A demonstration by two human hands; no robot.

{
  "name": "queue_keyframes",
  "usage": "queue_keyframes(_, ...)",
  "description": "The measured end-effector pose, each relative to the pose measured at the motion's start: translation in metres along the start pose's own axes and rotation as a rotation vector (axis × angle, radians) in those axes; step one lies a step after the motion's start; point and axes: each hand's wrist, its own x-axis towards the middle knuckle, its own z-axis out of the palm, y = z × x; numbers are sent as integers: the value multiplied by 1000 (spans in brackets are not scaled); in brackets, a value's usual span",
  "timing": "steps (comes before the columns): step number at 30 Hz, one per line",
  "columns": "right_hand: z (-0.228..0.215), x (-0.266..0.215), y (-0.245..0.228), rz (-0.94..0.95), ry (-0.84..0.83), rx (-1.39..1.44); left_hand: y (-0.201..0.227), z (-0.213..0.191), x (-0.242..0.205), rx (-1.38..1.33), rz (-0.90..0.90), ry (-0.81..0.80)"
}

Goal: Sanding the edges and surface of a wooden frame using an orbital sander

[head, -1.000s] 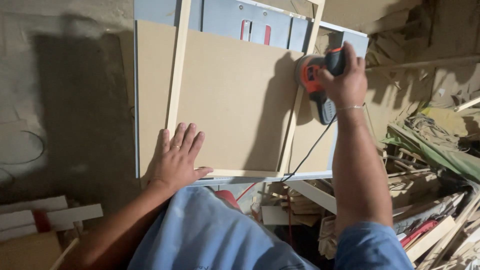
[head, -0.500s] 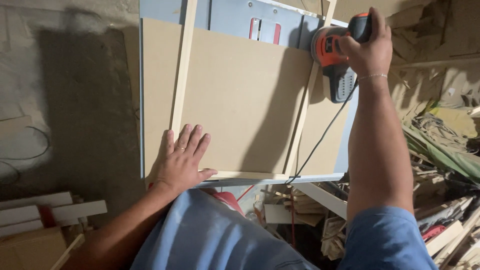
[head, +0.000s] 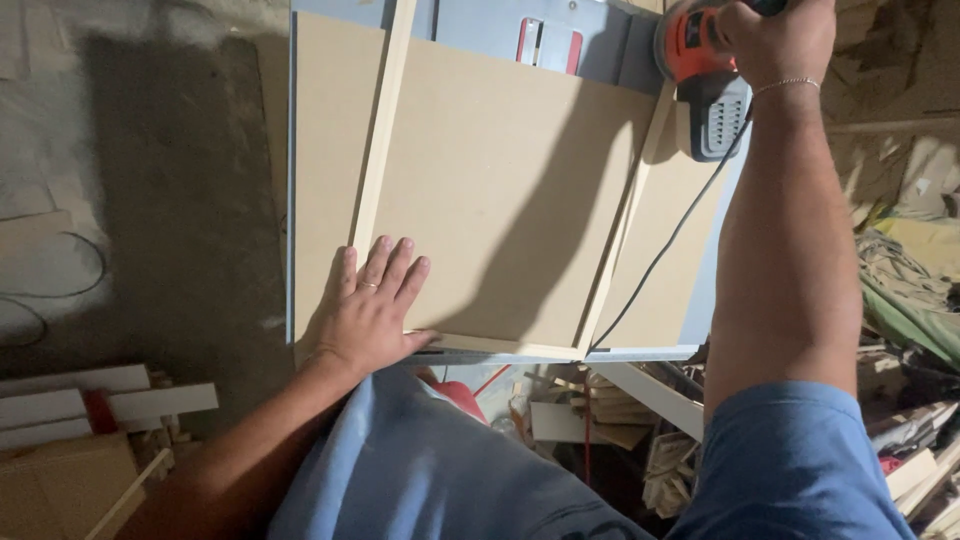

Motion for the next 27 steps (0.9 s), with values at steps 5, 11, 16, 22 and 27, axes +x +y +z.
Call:
queue_keyframes(5,-13,-12,-25,21,-49,-17,-2,-6,2,54,7,68)
queue_keyframes(11,-31,-40,-64,-25,-110,-103,0,-3,0,64,11,36)
queue_keyframes(16,-52,-69,-98,23,-146,-88,1,-4,-1,70,9,47)
queue_keyframes(22,-82,-115,-118,163,-293,-56,2,-1,-2,60,13,77)
queue_keyframes(27,-101,-157,-132,236,-358,-10,3,3,-2,39,-8,38)
